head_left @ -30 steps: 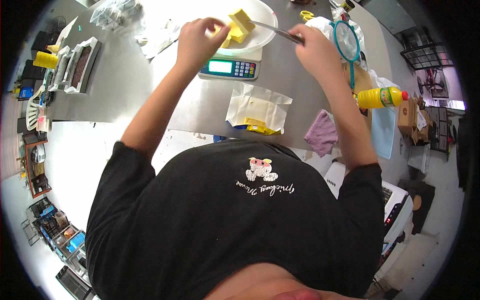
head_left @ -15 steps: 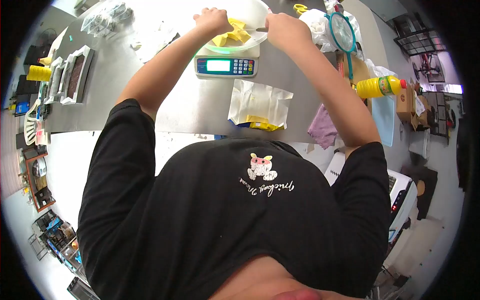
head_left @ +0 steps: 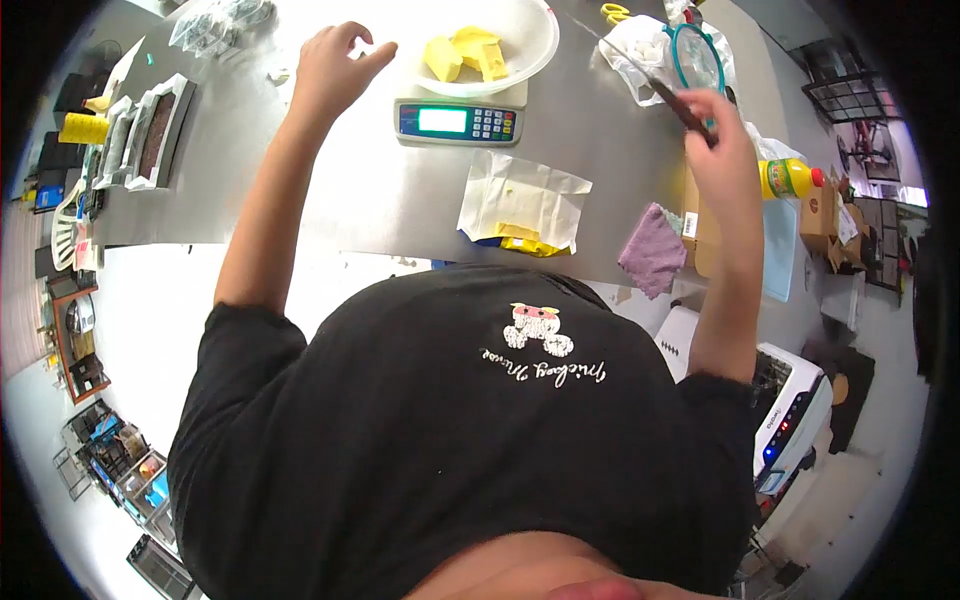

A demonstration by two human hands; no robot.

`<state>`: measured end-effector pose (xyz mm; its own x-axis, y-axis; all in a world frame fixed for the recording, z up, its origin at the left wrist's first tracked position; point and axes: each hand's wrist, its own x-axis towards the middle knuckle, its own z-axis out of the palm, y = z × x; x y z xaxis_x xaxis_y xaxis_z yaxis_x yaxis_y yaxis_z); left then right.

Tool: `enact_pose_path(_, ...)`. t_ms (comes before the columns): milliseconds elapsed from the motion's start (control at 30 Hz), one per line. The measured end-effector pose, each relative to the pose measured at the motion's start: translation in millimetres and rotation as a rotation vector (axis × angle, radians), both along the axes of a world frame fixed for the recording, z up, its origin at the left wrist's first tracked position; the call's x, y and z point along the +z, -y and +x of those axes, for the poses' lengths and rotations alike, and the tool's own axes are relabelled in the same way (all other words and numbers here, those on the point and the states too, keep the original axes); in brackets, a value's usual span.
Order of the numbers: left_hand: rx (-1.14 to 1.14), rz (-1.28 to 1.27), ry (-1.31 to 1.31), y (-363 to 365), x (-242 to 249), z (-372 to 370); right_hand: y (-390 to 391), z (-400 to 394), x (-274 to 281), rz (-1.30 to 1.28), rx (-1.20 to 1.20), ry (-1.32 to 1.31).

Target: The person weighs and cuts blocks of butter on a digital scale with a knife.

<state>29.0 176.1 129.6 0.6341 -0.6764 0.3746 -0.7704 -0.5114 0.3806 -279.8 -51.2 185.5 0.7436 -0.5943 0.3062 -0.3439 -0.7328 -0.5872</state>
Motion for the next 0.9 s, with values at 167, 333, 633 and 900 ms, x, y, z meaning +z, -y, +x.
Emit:
enact_pose_path(167, 0.044, 0.018, -0.159, -53, -31, -48, -4, -46, -50, 0.279, -0.023, -0.187)
enact_pose_path(333, -0.024, 0.183, -0.278, -64, -65, -99, -4, -60, -102, 0.327, 0.068, -0.279)
enact_pose_path(633, -0.250, 0.323, -0.358, -47, -121, -184, -21, -61, -152, 0.388, 0.262, -0.397)
enact_pose_path(900, -0.284, 0.326, -0.110, -33, -149, -207, -34, -70, -190, 0.310, 0.382, -0.474)
